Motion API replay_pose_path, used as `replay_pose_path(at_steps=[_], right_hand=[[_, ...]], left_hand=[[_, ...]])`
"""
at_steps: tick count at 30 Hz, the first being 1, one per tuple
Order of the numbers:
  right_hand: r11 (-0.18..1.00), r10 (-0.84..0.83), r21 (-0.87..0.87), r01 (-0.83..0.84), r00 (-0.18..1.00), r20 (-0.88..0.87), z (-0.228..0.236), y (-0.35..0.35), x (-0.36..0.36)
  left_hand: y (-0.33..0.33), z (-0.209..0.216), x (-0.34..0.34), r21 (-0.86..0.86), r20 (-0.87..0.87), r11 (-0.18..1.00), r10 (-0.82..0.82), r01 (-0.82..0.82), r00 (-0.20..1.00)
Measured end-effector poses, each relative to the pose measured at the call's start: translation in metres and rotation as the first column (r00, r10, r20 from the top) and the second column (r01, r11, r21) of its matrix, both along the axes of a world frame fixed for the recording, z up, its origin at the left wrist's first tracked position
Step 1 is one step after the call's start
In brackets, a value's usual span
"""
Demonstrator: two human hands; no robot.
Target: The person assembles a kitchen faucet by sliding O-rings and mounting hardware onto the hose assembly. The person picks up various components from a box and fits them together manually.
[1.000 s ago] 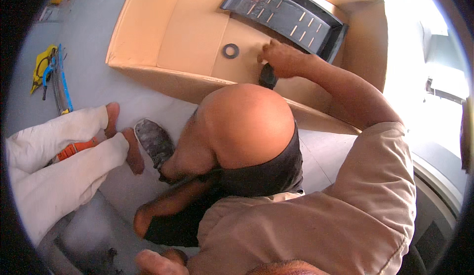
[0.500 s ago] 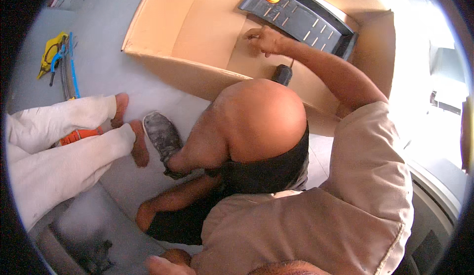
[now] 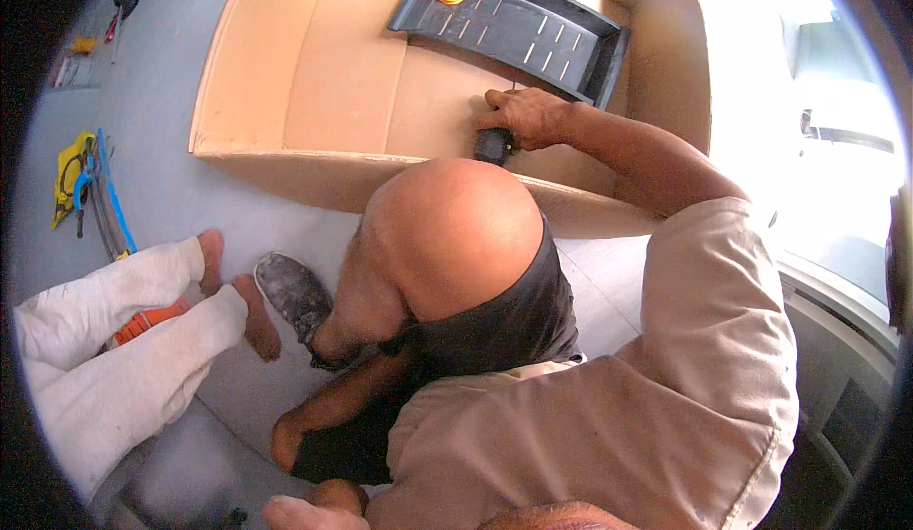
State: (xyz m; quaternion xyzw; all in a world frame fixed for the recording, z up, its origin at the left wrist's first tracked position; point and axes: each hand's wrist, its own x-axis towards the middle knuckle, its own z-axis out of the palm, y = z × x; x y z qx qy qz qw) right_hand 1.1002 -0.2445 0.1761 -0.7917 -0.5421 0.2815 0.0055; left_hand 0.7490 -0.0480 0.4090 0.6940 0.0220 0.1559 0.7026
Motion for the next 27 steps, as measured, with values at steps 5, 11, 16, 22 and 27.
replay_pose_path(at_steps=[5,11,16,22,27], right_hand=[[0.893,-0.008,0.436,0.108,0.975,-0.224,-0.037,-0.011,0.015],[0.643,-0.252,-0.454,0.617,-0.389,-0.886,-0.006,-0.021,0.014],[0.734,-0.124,-0.360,0.576,-0.407,-0.905,0.028,-0.025,0.017],[0.825,-0.539,-0.077,0.560,0.737,-0.409,0.060,0.036,0.010],[0.920,-0.387,0.008,0.392,0.903,0.185,0.025,0.015,0.005]], left_hand=[[0.007,0.030,-0.004,-0.055,0.110,0.998,-0.032,0.038,0.993],[0.018,0.028,0.000,-0.092,0.209,0.989,-0.095,0.117,0.973],[0.007,-0.009,0.006,-0.060,0.004,0.998,0.038,-0.038,0.999],[0.016,-0.002,0.008,-0.064,0.216,0.940,0.341,-0.335,0.915],[0.039,0.084,-0.056,0.045,0.892,0.756,0.264,-0.653,0.366]])
